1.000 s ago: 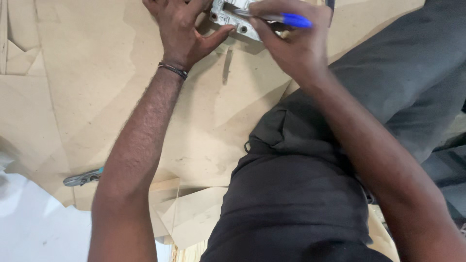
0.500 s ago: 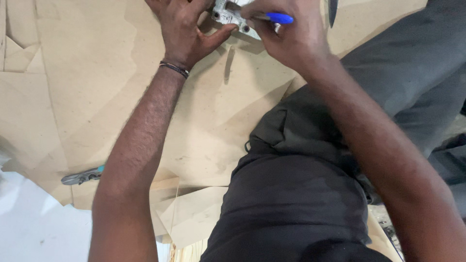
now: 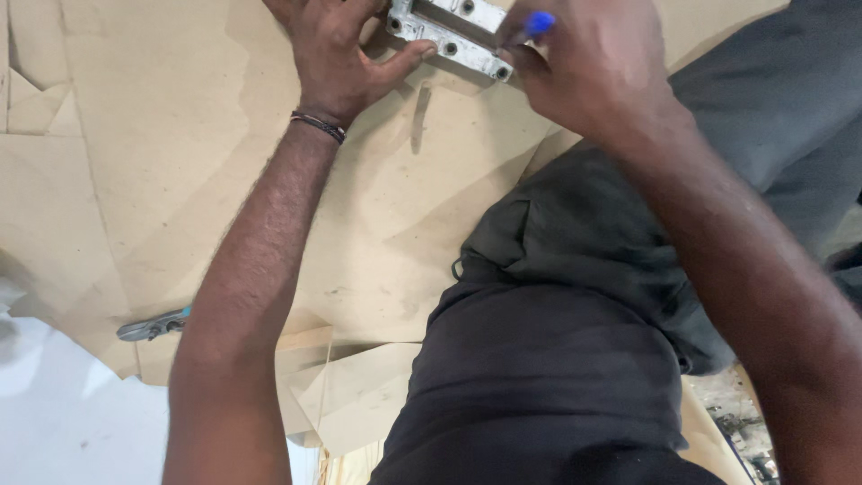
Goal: The person traces a metal template onto a small cork strip using a pen, then uses shears to cut the cork along the marked lines. The cut cork piece is held in the left hand while the shears are operated with the right hand.
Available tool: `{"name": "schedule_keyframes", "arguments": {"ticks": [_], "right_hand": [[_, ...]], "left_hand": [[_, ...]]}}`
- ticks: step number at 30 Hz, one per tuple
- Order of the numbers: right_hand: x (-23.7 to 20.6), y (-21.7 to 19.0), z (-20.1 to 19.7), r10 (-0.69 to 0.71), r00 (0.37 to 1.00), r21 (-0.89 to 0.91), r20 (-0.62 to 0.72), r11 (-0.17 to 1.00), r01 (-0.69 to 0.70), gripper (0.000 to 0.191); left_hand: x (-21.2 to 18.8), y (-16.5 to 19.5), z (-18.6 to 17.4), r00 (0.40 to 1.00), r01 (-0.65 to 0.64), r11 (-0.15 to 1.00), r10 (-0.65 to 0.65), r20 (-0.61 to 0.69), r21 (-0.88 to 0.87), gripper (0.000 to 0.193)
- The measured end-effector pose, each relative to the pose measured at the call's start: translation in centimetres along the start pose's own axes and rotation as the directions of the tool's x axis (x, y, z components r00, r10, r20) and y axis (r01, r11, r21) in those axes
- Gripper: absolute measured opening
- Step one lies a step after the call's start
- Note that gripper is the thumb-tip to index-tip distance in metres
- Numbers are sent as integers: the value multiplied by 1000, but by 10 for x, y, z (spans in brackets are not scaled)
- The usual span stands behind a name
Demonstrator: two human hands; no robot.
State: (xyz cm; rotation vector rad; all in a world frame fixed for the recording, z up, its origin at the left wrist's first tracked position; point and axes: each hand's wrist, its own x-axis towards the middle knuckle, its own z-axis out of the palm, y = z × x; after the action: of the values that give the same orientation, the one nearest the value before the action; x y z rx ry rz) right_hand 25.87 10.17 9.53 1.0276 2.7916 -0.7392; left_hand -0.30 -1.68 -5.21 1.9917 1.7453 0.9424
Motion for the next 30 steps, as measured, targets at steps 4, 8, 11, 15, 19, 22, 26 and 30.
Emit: {"name": "schedule_keyframes", "arguments": {"ticks": [4, 8, 11, 15, 19, 22, 26, 30], "right_hand": [[17, -18, 4, 76, 987, -150, 142, 987, -54, 19], [29, -33, 10, 34, 979, -340, 200, 940, 37, 26], [24, -37, 12, -13, 994, -334, 113, 941, 50, 27], [23, -40, 24, 34, 994, -280, 100, 960, -5, 33], [24, -37, 33, 3, 997, -216, 82, 976, 15, 34], [24, -38, 38, -43, 999, -228, 28, 973, 48, 36], [29, -39, 42, -21, 999, -173, 48, 984, 29, 28], [40, -47, 47, -60, 998, -192, -16, 980, 56, 36]], "left_hand": [[1, 3, -2, 999, 35, 999, -34, 32, -33, 48], [0, 2, -1, 997, 67, 994, -63, 47, -91, 48], [-1, 0, 0, 1000, 7, 1000, -7, -1, 17, 53], [-1, -1, 0, 1000, 16, 998, -16, 2, -60, 52], [-2, 2, -2, 997, 67, 998, -67, 34, -10, 48], [-1, 2, -3, 999, 46, 999, -46, 6, 22, 45], [-2, 1, -4, 999, 39, 999, -39, 9, -9, 47], [-4, 2, -7, 1000, -8, 996, 10, -24, 89, 43]]}}
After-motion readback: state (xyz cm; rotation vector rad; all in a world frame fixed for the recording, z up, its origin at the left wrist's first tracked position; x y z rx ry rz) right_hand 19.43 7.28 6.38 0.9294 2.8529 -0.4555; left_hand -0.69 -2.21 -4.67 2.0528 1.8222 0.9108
